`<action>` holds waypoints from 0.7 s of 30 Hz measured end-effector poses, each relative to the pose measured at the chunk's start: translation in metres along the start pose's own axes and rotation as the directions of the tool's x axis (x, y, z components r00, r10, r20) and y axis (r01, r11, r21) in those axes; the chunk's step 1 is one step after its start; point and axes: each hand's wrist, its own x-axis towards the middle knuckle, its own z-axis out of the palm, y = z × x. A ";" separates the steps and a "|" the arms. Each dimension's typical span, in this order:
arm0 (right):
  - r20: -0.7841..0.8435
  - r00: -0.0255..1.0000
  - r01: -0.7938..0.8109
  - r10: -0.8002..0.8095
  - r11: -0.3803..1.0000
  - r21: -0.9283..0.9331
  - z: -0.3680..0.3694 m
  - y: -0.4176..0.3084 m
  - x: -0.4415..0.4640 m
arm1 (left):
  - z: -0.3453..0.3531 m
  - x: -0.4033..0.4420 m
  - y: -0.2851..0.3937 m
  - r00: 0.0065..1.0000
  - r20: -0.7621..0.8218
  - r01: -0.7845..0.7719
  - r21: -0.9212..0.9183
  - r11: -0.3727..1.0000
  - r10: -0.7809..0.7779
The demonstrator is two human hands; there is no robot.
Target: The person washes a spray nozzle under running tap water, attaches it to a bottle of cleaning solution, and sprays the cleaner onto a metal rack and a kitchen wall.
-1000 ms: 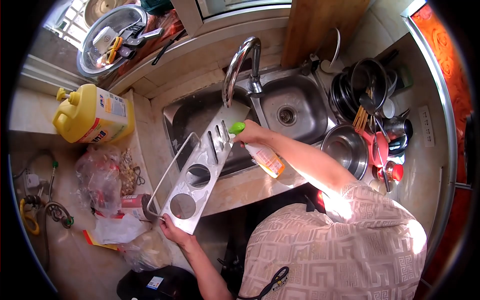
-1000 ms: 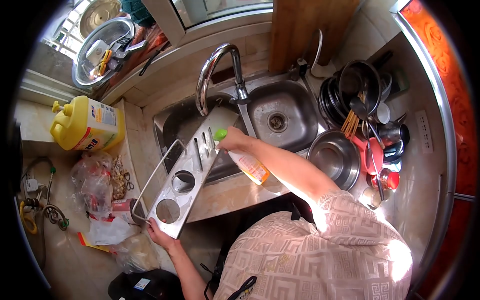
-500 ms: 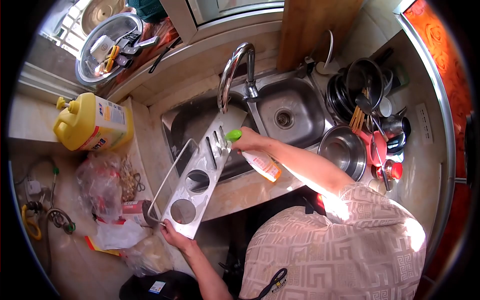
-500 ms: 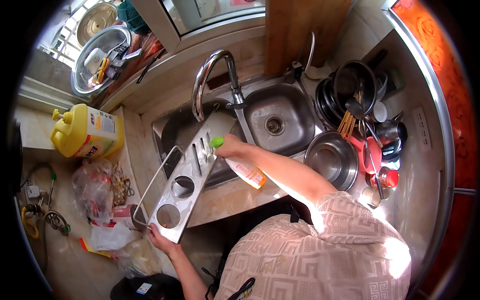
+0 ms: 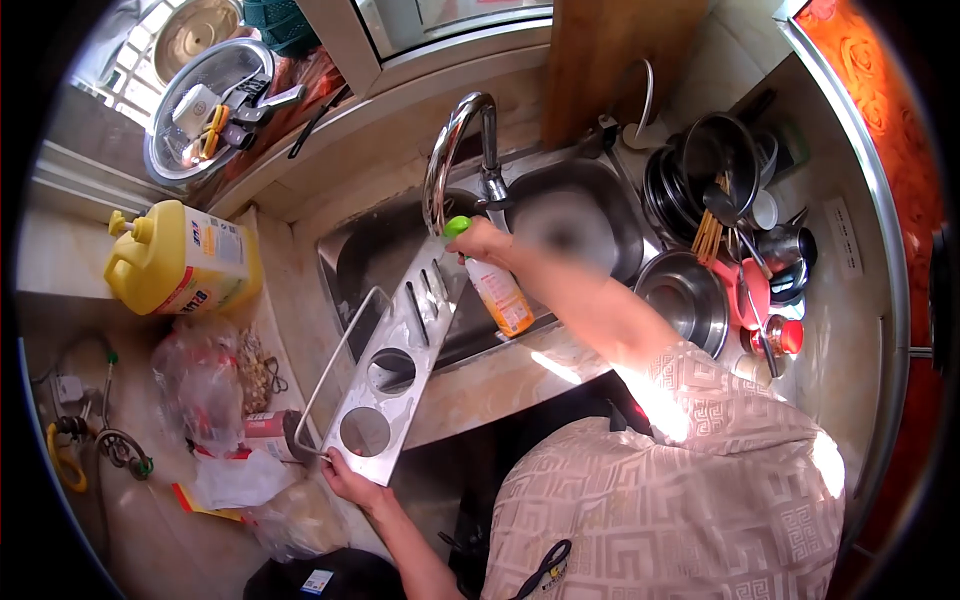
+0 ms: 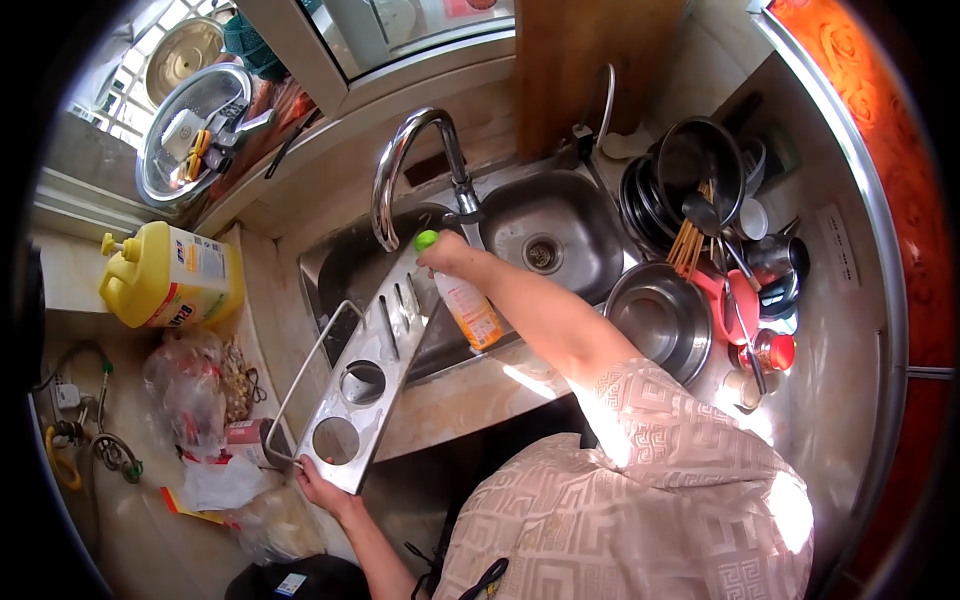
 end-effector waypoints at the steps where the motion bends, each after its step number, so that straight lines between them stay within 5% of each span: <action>1: -0.015 1.000 -0.008 0.008 1.000 -0.003 0.000 0.000 -0.001 | 0.000 0.000 0.000 1.000 0.008 0.004 -0.011 1.000 -0.004; 5: -0.118 0.992 0.052 -0.044 0.997 0.064 -0.011 0.001 -0.017 | -0.003 -0.002 -0.003 0.999 -0.014 0.033 -0.009 0.999 -0.033; 8: -0.146 0.986 0.049 -0.075 0.985 -0.168 -0.023 0.012 -0.012 | -0.010 0.000 -0.007 0.999 0.031 0.043 0.002 0.999 -0.043; 9: -0.228 0.971 0.052 -0.074 0.994 -0.100 -0.019 0.019 -0.010 | -0.006 -0.002 -0.004 0.998 0.036 0.044 0.002 0.999 -0.044; 12: -0.148 0.986 0.011 -0.076 0.917 -0.400 -0.020 0.021 0.000 | 0.001 -0.006 0.004 0.997 0.043 0.057 0.009 0.998 -0.057; 15: -0.041 0.982 0.158 -0.183 0.926 -0.343 -0.019 0.012 -0.006 | 0.008 -0.015 0.013 0.995 0.029 0.094 -0.017 0.995 -0.093; 21: -0.027 0.971 0.203 -0.239 0.872 -0.445 -0.011 -0.006 0.005 | 0.005 -0.022 0.022 0.984 0.052 0.173 -0.105 0.979 -0.168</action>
